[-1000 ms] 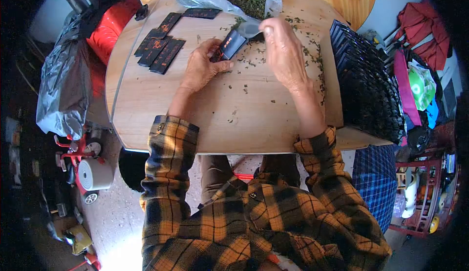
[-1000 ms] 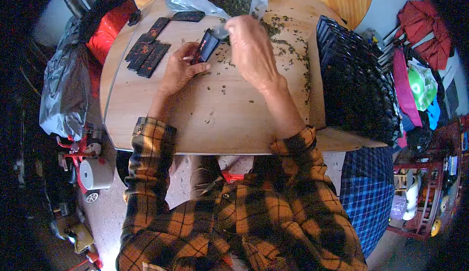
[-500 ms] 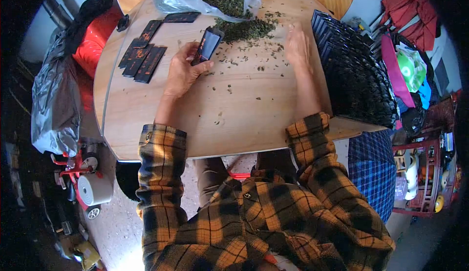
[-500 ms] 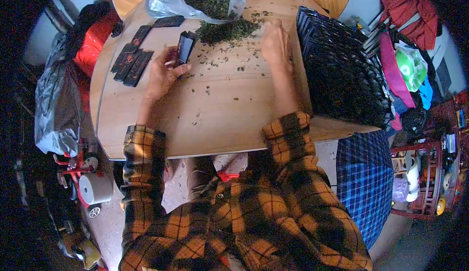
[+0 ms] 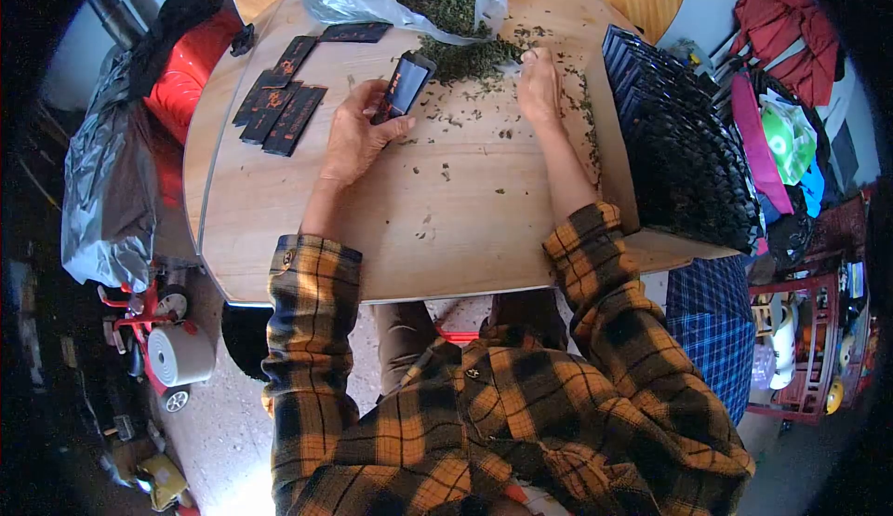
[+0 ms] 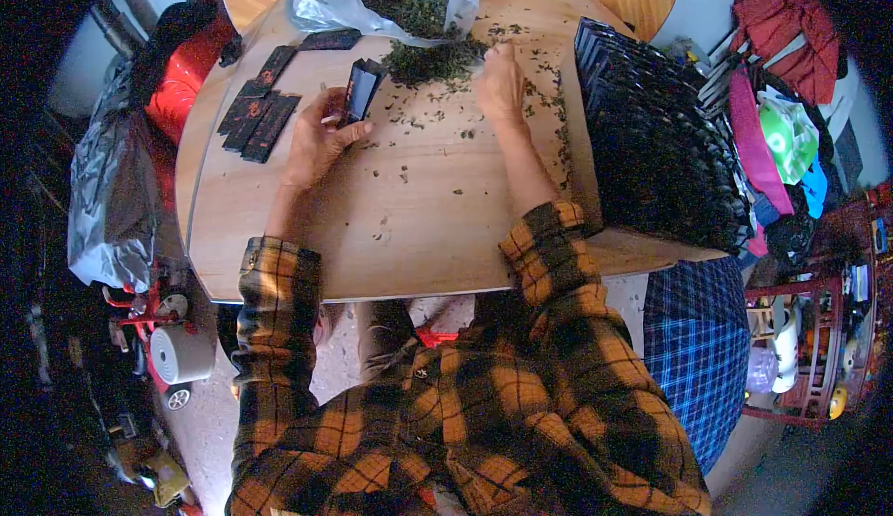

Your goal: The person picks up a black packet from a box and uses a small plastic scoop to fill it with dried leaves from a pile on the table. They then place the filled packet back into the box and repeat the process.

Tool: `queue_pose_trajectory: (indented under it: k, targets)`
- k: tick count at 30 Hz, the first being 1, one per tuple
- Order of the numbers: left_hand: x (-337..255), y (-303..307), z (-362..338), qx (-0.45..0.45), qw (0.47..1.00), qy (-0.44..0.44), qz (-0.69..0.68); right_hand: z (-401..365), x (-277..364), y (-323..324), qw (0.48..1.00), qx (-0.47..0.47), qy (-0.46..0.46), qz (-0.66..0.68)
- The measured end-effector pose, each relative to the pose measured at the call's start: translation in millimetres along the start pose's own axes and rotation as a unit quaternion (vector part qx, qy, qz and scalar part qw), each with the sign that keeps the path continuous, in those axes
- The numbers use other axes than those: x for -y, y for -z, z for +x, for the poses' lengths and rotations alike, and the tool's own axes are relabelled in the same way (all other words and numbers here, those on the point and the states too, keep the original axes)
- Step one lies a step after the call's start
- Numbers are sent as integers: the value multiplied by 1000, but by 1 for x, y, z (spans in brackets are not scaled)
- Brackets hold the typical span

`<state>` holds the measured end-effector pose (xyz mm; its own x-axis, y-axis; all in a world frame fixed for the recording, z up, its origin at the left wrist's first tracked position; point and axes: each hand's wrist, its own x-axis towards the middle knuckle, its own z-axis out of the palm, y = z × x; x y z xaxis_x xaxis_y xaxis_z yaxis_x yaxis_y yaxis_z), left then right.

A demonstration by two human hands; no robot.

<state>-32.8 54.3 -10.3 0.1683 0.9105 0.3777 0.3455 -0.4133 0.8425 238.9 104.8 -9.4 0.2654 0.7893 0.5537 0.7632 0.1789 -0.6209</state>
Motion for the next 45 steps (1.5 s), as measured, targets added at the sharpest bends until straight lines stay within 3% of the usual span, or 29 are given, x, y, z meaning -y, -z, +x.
queue_pose_trajectory:
  k: [2,4,7,19,27,30,43,45]
  targets:
    - [2,0,1,4,1000,-3,-2,1,-12,-10,1000,-10,-3,25]
    - [7,-2,2,0,1000,3,-30,9,-33,-25,982,-36,-95,159]
    - [8,-1,3,1,1000,-1,-8,7,-27,-15,977,-63,-106,176]
    - [2,0,1,-5,1000,-5,-17,-7,59,36,929,-12,-18,370]
    - [-3,-1,-1,-13,999,-28,-12,-23,86,47,936,79,50,340]
    - [-8,0,-2,-8,1000,-20,-9,-30,95,49,961,107,122,224]
    - [-9,2,-3,0,1000,-15,28,-42,110,42,936,54,321,137]
    - [-6,1,-1,0,1000,-11,6,-42,111,46,944,39,293,148]
